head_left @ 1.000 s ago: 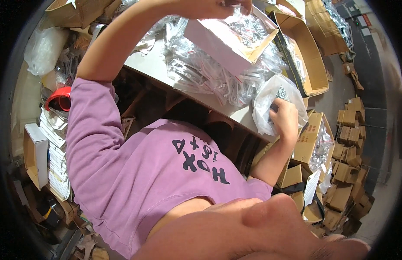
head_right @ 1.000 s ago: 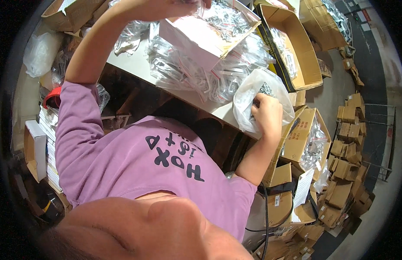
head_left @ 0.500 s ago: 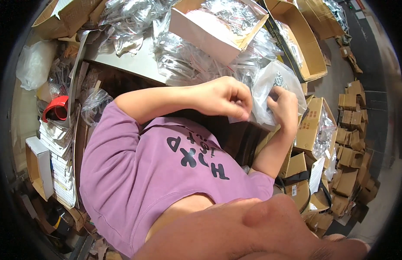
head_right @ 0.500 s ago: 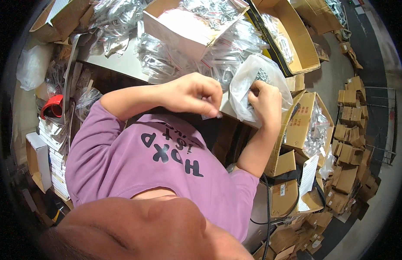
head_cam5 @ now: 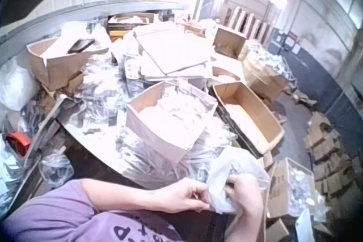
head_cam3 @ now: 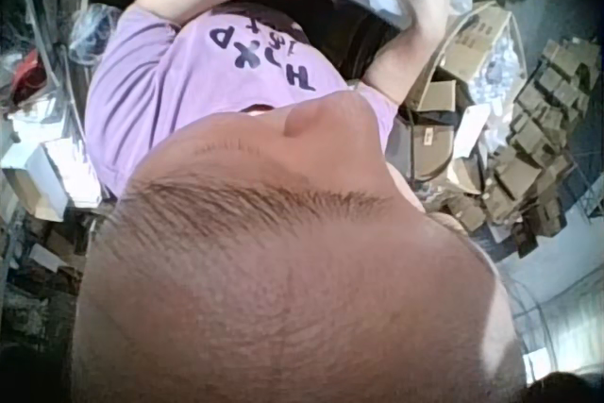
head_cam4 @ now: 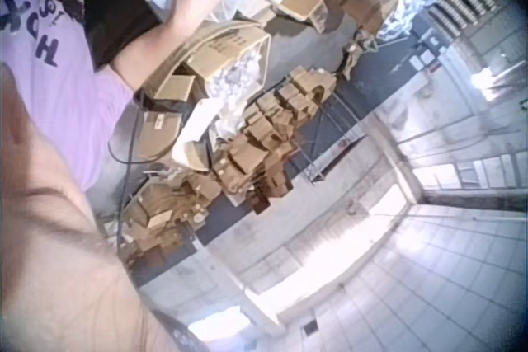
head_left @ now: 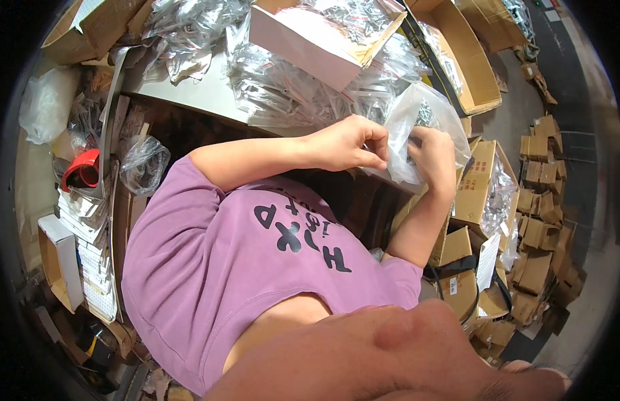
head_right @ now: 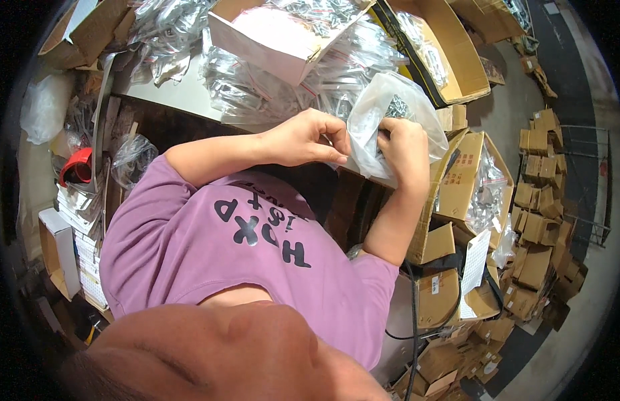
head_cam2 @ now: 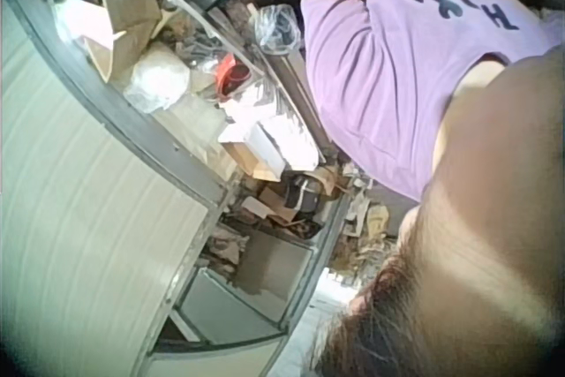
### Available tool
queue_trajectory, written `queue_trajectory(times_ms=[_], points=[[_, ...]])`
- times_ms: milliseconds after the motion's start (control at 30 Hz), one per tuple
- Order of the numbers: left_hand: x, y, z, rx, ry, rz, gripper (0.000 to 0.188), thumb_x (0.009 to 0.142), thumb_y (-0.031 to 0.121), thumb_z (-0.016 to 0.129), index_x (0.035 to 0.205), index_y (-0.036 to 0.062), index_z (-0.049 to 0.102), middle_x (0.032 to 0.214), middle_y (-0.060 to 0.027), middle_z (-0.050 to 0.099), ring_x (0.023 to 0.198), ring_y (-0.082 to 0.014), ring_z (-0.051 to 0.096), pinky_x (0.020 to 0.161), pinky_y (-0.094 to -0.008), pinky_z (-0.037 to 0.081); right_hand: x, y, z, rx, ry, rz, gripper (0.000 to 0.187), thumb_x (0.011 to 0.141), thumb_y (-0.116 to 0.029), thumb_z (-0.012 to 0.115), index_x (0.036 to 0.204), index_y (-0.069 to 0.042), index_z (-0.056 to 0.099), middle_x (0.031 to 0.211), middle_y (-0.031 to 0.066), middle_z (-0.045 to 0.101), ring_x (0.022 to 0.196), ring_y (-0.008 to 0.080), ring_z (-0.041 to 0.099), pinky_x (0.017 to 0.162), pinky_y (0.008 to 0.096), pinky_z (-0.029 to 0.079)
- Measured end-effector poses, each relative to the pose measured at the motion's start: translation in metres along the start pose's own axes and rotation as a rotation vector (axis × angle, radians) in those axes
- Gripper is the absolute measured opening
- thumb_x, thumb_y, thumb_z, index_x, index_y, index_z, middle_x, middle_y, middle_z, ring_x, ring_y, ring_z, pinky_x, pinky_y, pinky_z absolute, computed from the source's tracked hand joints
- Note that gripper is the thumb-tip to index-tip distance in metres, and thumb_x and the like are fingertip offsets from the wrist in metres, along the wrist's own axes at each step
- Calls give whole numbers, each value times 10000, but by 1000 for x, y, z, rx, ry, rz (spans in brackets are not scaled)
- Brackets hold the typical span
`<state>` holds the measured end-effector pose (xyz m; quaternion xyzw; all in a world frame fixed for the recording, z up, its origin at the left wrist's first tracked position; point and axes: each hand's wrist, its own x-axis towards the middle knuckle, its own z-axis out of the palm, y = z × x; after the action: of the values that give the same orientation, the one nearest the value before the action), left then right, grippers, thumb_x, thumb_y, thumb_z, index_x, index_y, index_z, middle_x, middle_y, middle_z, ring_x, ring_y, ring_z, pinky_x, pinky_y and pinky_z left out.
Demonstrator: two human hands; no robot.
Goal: The person picks small silver metal parts from a cardboard box and places them into a white plastic bag held in their other hand.
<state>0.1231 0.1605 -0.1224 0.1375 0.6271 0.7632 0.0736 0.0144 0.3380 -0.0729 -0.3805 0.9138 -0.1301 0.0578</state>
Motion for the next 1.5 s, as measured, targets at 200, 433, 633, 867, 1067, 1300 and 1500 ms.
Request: queue_trajectory(times_ms=[200, 433, 633, 867, 1067, 1300, 1500], points=[[2, 19, 7, 326, 104, 177, 134, 802, 70, 691, 859, -31, 623, 864, -118, 661, 757, -128, 624, 648, -260, 490, -4, 5, 2, 88, 93, -15, 166, 671, -68, 656, 828, -16, 673, 766, 199, 629, 703, 344, 623, 661, 378, 488], [20, 43, 11, 404, 85, 281, 198, 752, 158, 730, 751, -18, 641, 662, -132, 653, 569, -189, 631, 555, -279, 483, -12, 11, -11, 305, 273, 105, 137, 717, -17, 663, 852, -5, 680, 736, 109, 677, 663, 172, 649, 644, 270, 499], [58, 30, 19, 173, 186, 227, 168, 754, 127, 750, 740, -10, 655, 691, -65, 673, 648, -64, 601, 592, -226, 477, -25, 30, -10, 1013, 417, 140, 146, 773, 18, 692, 910, 50, 651, 834, 50, 659, 732, 92, 604, 675, 216, 477], [68, 12, 16, 341, 116, 118, 207, 749, 164, 753, 774, -17, 656, 675, -77, 649, 643, -89, 586, 610, -260, 473, -33, 38, -11, 1236, 471, 47, 156, 754, 50, 702, 901, 35, 650, 872, 93, 664, 746, 117, 607, 708, 226, 477], [73, 2, 17, 430, 147, 206, 214, 714, 170, 770, 796, 0, 670, 668, -79, 628, 631, -130, 582, 606, -282, 472, -33, 27, -12, 1163, 420, 27, 159, 760, 56, 698, 907, 31, 643, 937, 93, 657, 788, 111, 601, 697, 219, 474], [80, -26, 11, 477, 194, 419, 254, 690, 171, 768, 849, -6, 676, 690, -104, 636, 625, -176, 592, 604, -302, 478, -32, 25, -9, 1151, 287, -19, 147, 784, 64, 666, 924, 38, 631, 958, 86, 634, 792, 95, 583, 661, 201, 459], [71, -1, 13, 521, 120, 168, 328, 661, 215, 781, 828, -34, 647, 679, -146, 620, 591, -184, 575, 568, -313, 458, -28, 23, -3, 1057, 271, -85, 139, 770, 82, 651, 904, 48, 629, 944, 98, 640, 798, 114, 598, 672, 213, 473]])
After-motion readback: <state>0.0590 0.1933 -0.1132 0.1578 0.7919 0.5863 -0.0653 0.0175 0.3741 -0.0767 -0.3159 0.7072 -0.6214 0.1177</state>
